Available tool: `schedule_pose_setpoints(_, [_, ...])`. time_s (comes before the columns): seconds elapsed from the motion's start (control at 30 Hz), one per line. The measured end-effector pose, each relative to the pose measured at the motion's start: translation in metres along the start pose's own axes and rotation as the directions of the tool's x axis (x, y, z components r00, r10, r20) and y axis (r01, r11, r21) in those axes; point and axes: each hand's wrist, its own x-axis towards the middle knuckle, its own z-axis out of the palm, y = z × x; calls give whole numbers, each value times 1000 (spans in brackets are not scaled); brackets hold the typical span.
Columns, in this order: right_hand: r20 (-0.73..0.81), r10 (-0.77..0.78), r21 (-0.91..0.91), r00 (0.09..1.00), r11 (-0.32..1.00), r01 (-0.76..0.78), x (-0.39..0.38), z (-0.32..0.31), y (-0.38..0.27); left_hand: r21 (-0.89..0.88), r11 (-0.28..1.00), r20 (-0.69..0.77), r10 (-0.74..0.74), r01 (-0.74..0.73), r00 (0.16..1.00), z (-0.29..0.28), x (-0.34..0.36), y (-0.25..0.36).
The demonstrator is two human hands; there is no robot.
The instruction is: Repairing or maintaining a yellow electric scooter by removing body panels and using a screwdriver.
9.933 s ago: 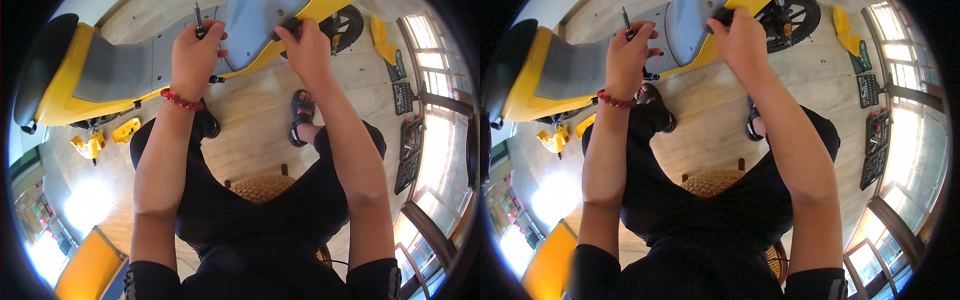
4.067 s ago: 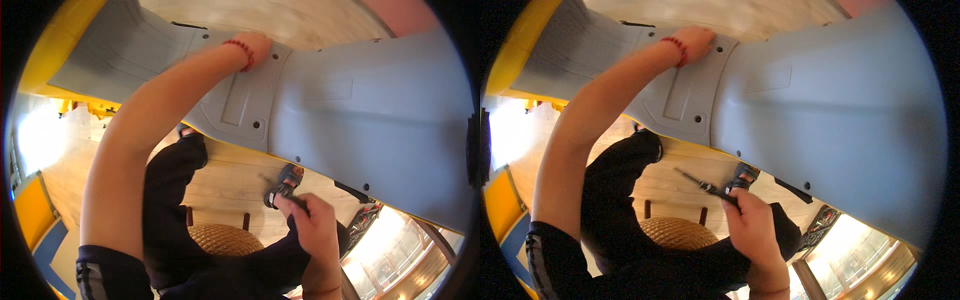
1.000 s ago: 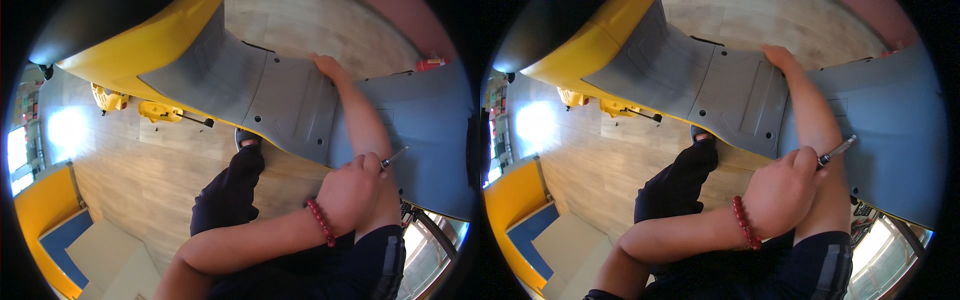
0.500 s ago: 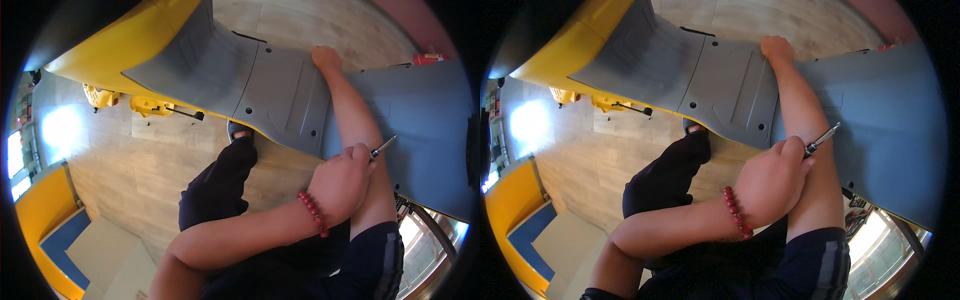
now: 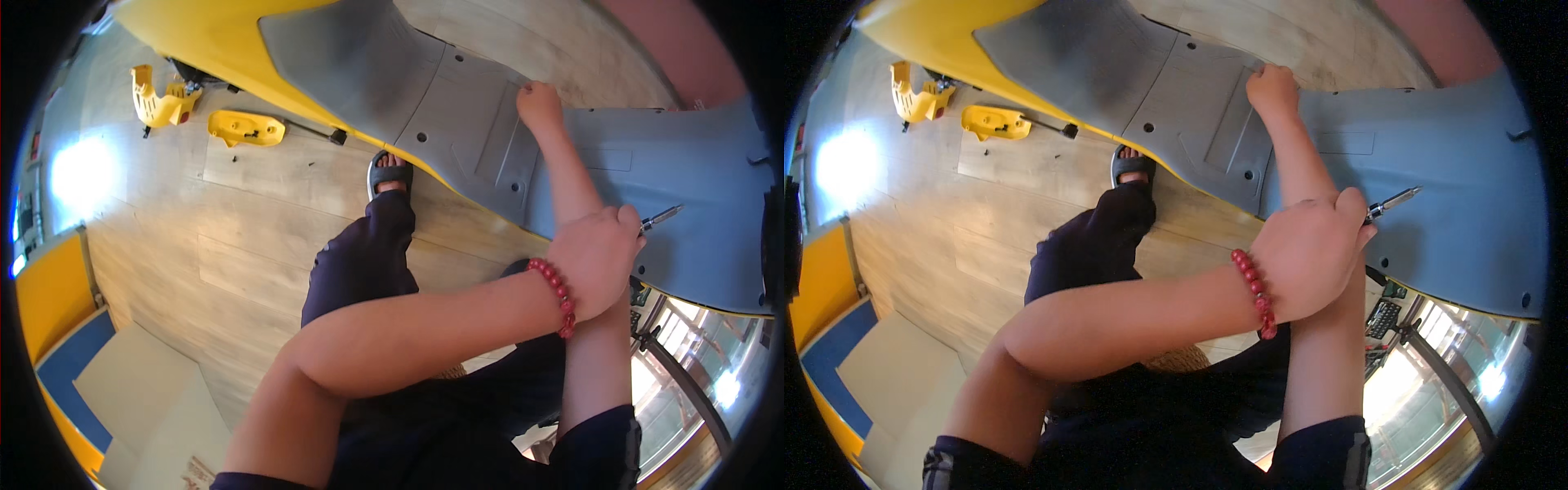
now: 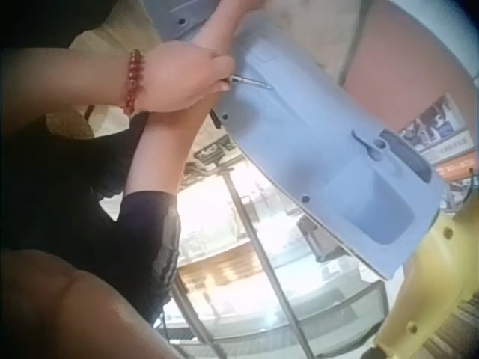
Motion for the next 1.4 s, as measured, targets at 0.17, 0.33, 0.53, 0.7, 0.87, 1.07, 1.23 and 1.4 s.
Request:
schedule_pose_setpoints(0.17, [-36,-184,202,982,961,187,-88,-12,-44,-46,997,-36,58,-60,998,3,-4,4])
schedule_pose_setpoints(0.33, [-339,-155,-48,928,988,148,-128,22,-71,-28,998,-14,52,-52,999,-8,-14,13])
schedule_pose_setpoints(0.53, [-319,-155,-222,935,971,85,-132,36,-69,-42,995,17,89,-88,996,-8,-22,19])
schedule_pose_setpoints(0.7, [-318,-154,-195,935,976,94,-135,40,-72,-12,995,36,103,-102,994,-6,-22,11])
schedule_pose_setpoints(0.87, [-346,-203,-192,916,971,143,-132,40,-66,63,989,36,129,-132,991,-3,-26,0])
schedule_pose_setpoints(1.07, [-259,-381,-26,888,921,388,-129,40,-64,40,989,-39,141,-140,989,-11,-29,2])
schedule_pose_setpoints(1.23, [-120,-421,-228,899,893,388,-142,61,-126,-154,974,-45,163,-168,986,-32,-28,2])
schedule_pose_setpoints(1.4, [-89,-344,-258,935,914,312,-138,53,-140,-169,972,-107,148,-165,983,-44,-27,12])
